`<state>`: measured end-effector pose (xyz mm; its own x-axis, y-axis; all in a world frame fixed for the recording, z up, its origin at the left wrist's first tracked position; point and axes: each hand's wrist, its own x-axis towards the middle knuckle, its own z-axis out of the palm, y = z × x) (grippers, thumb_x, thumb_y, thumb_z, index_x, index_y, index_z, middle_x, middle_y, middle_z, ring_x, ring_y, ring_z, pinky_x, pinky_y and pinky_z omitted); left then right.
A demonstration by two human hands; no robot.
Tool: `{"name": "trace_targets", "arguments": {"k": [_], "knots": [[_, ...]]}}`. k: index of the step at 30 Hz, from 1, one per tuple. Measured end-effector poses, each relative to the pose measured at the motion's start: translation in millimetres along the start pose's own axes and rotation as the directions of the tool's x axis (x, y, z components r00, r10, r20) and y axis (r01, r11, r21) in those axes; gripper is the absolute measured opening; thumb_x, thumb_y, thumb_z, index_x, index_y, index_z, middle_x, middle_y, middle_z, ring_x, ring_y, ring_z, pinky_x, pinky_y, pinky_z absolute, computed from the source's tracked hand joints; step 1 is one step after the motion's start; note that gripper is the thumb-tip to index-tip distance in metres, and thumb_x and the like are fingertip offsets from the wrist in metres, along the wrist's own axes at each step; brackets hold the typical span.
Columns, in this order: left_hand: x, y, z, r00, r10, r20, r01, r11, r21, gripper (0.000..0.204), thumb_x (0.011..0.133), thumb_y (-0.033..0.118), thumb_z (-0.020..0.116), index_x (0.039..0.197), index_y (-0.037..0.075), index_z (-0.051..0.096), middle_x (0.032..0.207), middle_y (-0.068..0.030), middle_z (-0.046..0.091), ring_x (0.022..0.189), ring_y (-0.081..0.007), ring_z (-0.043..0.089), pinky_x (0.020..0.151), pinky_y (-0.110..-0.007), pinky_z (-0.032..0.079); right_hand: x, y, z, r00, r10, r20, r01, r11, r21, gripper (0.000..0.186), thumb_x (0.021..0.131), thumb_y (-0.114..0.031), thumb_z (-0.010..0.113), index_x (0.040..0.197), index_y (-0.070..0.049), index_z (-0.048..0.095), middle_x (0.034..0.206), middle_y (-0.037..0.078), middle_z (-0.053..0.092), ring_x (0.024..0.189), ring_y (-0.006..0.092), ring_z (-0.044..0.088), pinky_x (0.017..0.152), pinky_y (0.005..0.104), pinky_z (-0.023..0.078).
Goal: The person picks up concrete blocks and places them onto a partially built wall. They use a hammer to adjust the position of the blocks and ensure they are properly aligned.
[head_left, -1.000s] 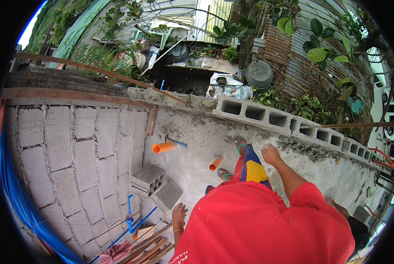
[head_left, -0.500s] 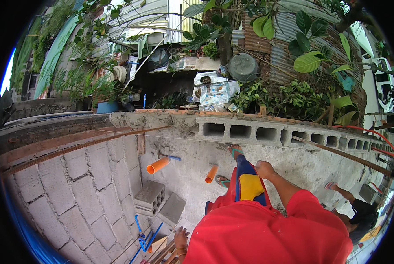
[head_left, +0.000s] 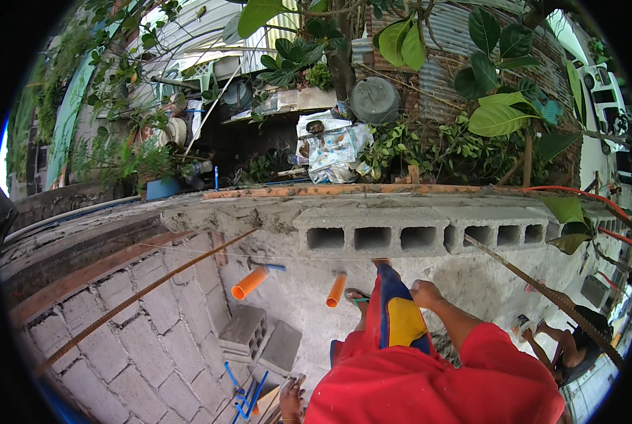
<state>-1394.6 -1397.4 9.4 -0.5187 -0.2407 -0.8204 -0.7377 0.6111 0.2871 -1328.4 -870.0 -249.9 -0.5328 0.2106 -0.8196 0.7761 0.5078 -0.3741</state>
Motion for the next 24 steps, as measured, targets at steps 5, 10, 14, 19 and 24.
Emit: {"name": "trace_targets", "arguments": {"k": [5, 10, 14, 19, 24], "knots": [[18, -1, -1, 0.971, 0.225, 0.082, -0.235, 0.958, 0.163, 0.04, 0.095, 0.018, 0.063, 0.129, -0.002, 0.067, 0.121, -0.0128, 0.071, 0.096, -0.024, 0.071, 0.074, -0.033, 0.052, 2, 0, -7, 1.0, 0.005, -0.006, -0.005, 1.0, 0.004, 0.028, 0.097, -0.031, 0.064, 0.103, -0.005, 0.071, 0.102, 0.023, 0.074, 0.102, 0.0431, 0.07, 0.09, 0.0501, 0.056], [20, 2, 4, 0.994, 0.111, 0.009, -0.111, 0.991, 0.077, 0.047, 0.097, 0.021, 0.064, 0.138, -0.002, 0.062, 0.117, -0.0099, 0.074, 0.093, -0.0187, 0.073, 0.071, -0.029, 0.051, 14, -19, -20, 0.999, -0.021, -0.047, 0.021, 1.0, 0.008, 0.029, 0.096, -0.032, 0.066, 0.1, -0.004, 0.07, 0.102, 0.023, 0.074, 0.102, 0.0439, 0.07, 0.089, 0.0502, 0.056], [13, -13, 9, 0.993, -0.116, -0.032, 0.109, 0.979, -0.171, 0.048, 0.097, 0.022, 0.064, 0.14, -0.001, 0.061, 0.12, -0.0105, 0.073, 0.096, -0.0198, 0.074, 0.073, -0.029, 0.051, 12, -44, -27, 0.997, -0.07, -0.03, 0.07, 0.997, 0.013, 0.027, 0.095, -0.031, 0.067, 0.098, -0.005, 0.07, 0.099, 0.023, 0.074, 0.1, 0.044, 0.07, 0.088, 0.0504, 0.056], [4, -51, 17, 0.997, -0.077, -0.014, 0.074, 0.983, -0.168, 0.049, 0.099, 0.024, 0.061, 0.144, 0.002, 0.059, 0.127, -0.0107, 0.072, 0.102, -0.023, 0.074, 0.074, -0.034, 0.053, -13, -100, -44, 0.961, -0.273, 0.041, 0.274, 0.962, -0.015, 0.028, 0.094, -0.031, 0.07, 0.095, -0.004, 0.069, 0.094, 0.022, 0.074, 0.092, 0.0433, 0.07, 0.081, 0.0493, 0.056], [33, -44, 37, 0.956, -0.286, 0.068, 0.278, 0.8, -0.532, 0.058, 0.105, 0.038, 0.052, 0.154, 0.007, 0.047, 0.14, -0.0094, 0.065, 0.114, -0.0216, 0.066, 0.092, -0.038, 0.048, -32, -172, -94, 0.908, -0.404, -0.112, 0.417, 0.9, 0.126, 0.025, 0.095, -0.028, 0.072, 0.094, -0.003, 0.07, 0.081, 0.019, 0.071, 0.074, 0.0332, 0.07, 0.07, 0.0427, 0.053]]}}
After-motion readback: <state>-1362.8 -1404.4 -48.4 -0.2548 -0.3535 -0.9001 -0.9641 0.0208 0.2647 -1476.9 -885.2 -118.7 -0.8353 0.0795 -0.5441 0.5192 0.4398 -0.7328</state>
